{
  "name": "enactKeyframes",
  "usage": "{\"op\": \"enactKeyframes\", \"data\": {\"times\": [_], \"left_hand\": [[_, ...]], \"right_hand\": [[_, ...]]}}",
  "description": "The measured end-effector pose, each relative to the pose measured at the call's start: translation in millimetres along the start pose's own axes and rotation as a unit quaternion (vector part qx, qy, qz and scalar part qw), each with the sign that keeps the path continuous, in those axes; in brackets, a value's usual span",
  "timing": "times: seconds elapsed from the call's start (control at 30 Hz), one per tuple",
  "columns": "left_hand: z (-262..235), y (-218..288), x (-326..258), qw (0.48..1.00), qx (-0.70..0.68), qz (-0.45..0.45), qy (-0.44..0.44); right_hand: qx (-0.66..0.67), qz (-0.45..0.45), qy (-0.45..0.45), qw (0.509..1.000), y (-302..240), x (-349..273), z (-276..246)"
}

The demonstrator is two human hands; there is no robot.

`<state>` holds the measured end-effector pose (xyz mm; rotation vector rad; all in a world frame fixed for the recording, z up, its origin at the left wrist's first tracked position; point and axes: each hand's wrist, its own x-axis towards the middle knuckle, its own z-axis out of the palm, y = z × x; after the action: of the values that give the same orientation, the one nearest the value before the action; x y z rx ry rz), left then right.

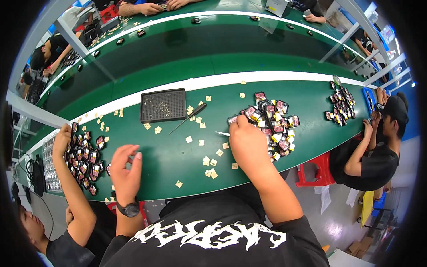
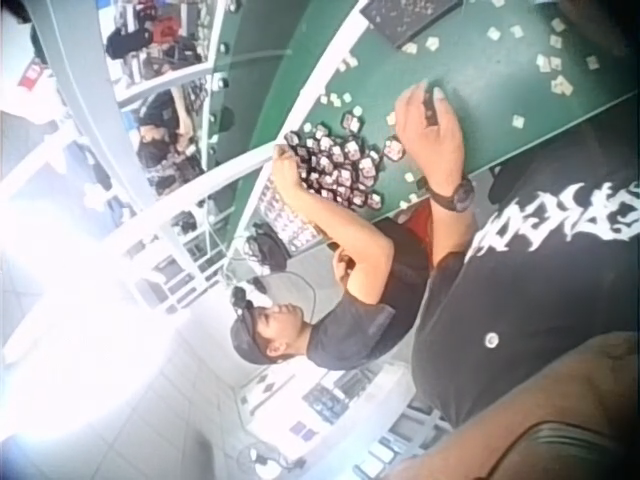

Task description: Applying small yellow protective stickers or tape to the backs of small electronic modules on a factory assembly line.

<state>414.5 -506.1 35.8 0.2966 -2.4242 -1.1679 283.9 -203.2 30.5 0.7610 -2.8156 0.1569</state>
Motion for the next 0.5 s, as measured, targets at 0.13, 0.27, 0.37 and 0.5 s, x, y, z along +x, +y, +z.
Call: {"op": "enactKeyframes", "data": {"times": [0.13,0.27,0.37,0.5], "left_hand": [[22.7,12.7,-5.0,0.982,-0.145,-0.053,-0.112],[53.8,18.5,-11.6,0.934,-0.272,-0.109,-0.203],[66.4,27.6,-9.1,0.916,-0.283,-0.102,-0.266],[70.4,38.1,-6.4,0.913,-0.28,-0.091,-0.282]], "right_hand": [[0.033,-0.041,0.039,0.998,-2.1,-2.9,-1.6],[0.066,-0.066,0.054,0.994,-0.3,-9.0,1.2],[0.052,-0.027,0.063,0.996,-1.5,-9.9,-0.8],[0.069,-0.015,0.074,0.995,3.1,-4.5,-2.4]]}}
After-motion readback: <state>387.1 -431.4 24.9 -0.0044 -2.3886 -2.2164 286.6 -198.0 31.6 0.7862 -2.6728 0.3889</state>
